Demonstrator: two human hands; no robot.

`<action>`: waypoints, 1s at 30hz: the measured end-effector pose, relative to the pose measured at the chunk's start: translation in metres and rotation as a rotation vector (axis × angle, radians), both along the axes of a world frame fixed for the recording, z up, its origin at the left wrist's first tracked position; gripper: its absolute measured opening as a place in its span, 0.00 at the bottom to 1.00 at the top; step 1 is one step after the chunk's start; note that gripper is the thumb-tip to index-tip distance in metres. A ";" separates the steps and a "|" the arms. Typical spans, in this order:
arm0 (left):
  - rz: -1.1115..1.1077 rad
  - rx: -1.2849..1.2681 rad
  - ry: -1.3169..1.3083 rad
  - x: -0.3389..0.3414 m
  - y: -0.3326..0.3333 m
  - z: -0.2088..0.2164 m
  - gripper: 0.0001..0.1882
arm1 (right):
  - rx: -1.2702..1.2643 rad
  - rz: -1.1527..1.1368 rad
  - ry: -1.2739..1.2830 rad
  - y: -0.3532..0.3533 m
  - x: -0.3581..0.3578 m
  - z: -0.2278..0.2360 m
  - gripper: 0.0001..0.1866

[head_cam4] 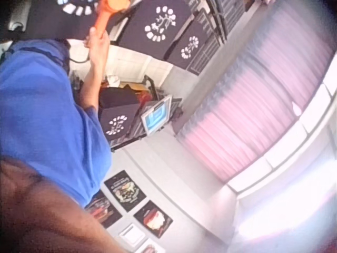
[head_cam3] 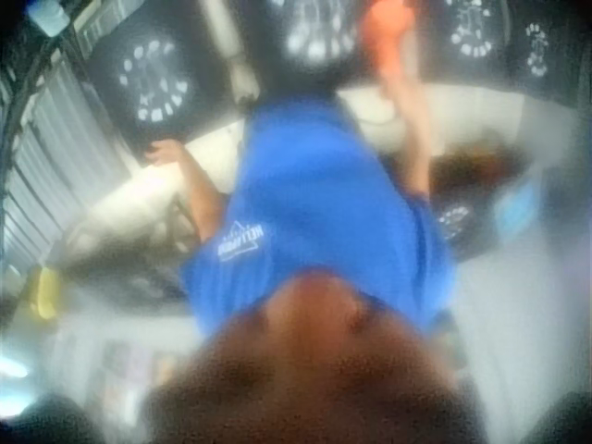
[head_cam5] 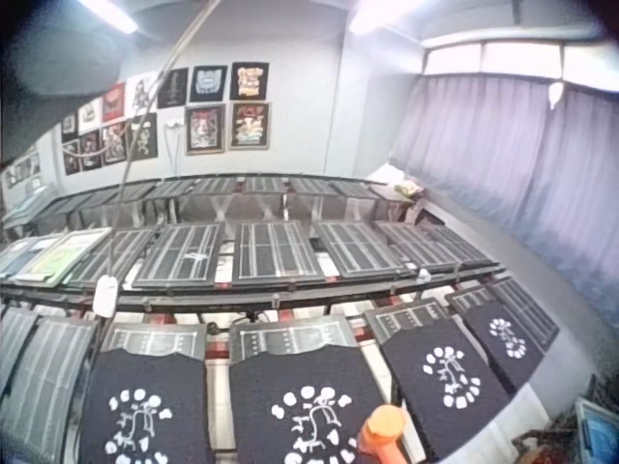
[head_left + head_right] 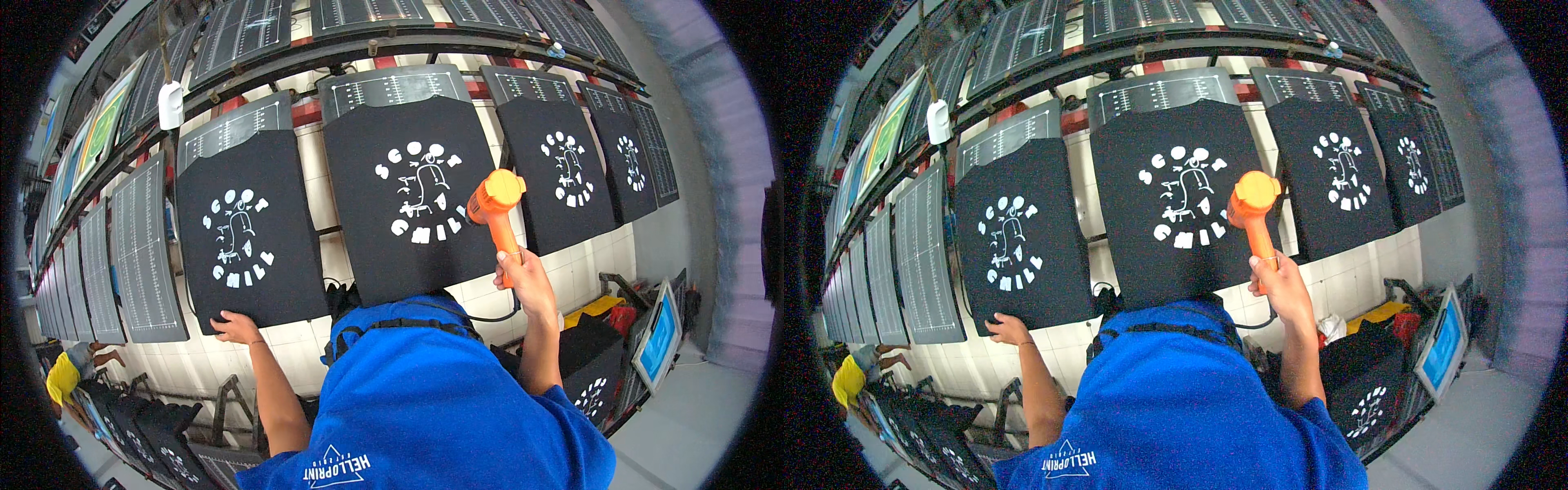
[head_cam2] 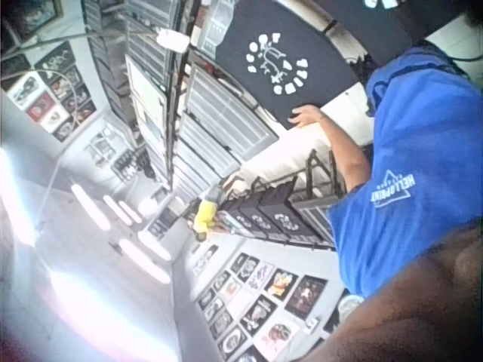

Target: The person uses a heat gun to dry white ink on black t-shirts mounted on platens while moving along a production line.

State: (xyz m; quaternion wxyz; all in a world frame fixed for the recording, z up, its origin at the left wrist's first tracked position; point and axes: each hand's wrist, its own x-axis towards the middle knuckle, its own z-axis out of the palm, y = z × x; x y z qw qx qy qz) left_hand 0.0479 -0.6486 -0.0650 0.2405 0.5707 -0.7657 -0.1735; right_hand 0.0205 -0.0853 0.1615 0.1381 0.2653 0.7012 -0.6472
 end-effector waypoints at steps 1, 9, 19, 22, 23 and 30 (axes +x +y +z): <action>0.004 -0.008 -0.028 0.003 -0.014 -0.004 0.31 | -0.005 -0.011 0.020 0.001 -0.003 -0.003 0.15; 0.048 -0.158 -0.251 -0.003 -0.080 -0.015 0.31 | -0.047 -0.103 0.037 -0.001 -0.021 -0.009 0.14; -0.136 -0.146 -0.297 -0.021 -0.062 0.030 0.25 | 0.014 -0.101 0.029 -0.018 -0.027 -0.008 0.15; -0.300 -0.301 -0.208 -0.011 -0.090 0.018 0.23 | -0.028 -0.095 0.003 -0.016 -0.030 -0.002 0.15; -0.293 -0.292 -0.202 -0.014 -0.088 0.020 0.23 | -0.020 -0.096 0.013 -0.018 -0.030 -0.001 0.15; -0.253 -0.226 -0.191 -0.023 -0.083 0.025 0.22 | 0.041 -0.109 0.001 -0.020 -0.025 0.003 0.13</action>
